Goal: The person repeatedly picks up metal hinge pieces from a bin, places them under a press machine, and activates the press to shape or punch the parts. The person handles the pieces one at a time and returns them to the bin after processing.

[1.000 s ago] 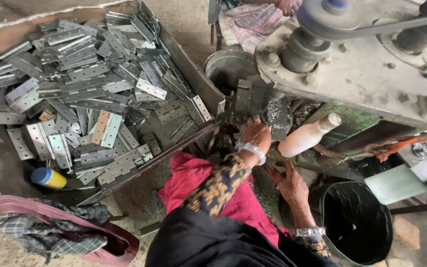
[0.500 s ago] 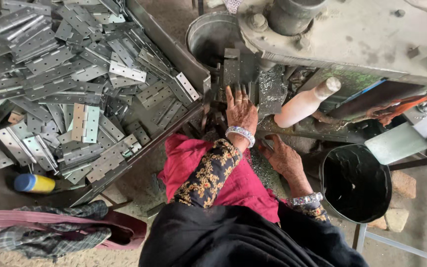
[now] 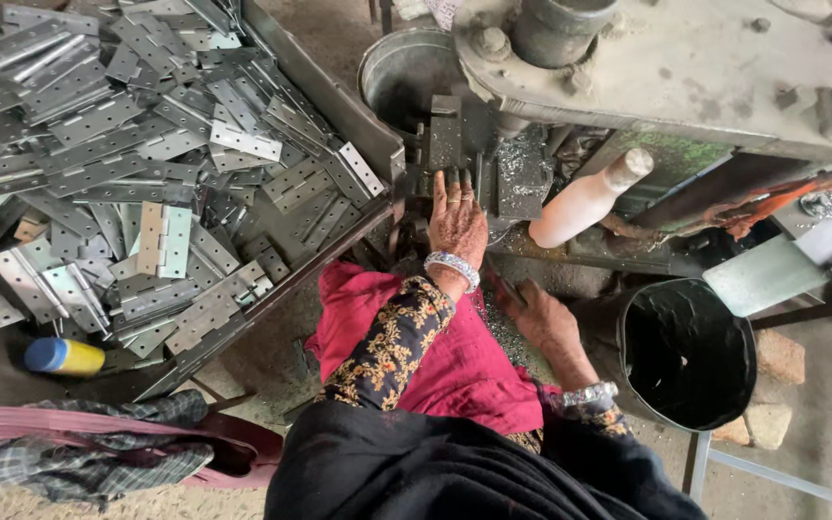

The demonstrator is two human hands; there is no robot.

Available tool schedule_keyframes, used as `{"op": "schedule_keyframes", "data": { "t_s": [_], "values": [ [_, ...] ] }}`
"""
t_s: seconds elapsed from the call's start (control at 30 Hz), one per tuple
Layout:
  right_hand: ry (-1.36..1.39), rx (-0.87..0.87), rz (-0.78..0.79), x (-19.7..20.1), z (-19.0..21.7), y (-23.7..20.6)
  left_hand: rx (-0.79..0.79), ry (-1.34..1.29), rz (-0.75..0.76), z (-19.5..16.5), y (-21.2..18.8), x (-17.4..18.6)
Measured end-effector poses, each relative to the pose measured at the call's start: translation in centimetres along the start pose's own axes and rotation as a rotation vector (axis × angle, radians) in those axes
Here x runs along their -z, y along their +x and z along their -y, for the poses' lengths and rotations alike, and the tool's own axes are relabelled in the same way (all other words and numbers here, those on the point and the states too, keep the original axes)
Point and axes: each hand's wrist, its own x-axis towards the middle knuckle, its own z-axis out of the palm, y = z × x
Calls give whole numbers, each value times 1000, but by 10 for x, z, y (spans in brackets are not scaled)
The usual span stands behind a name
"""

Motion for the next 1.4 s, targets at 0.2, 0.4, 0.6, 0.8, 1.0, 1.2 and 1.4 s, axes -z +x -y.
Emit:
{"op": "schedule_keyframes", "data": {
  "t_s": [0.2, 0.4, 0.6, 0.8, 1.0, 1.2, 1.4],
  "values": [
    [81, -61, 5, -27, 7, -21, -9, -5, -72, -3, 0, 3],
    [124, -35, 27, -2, 3, 0, 14, -142, 113, -4, 16, 1],
    [69, -100, 33, -17, 6, -15, 71, -104, 10, -7, 21, -5],
    [107, -29, 40, -9, -1, -1, 30, -107, 192, -1, 31, -3],
    [98, -43, -26, -15, 1, -9, 79, -7, 149, -2, 42, 1],
    [123, 12, 48, -1, 2, -9, 79, -195, 331, 3, 38, 5],
    [231, 5, 60, -12, -9, -5, 108, 49, 281, -6, 65, 15]
  ]
}}
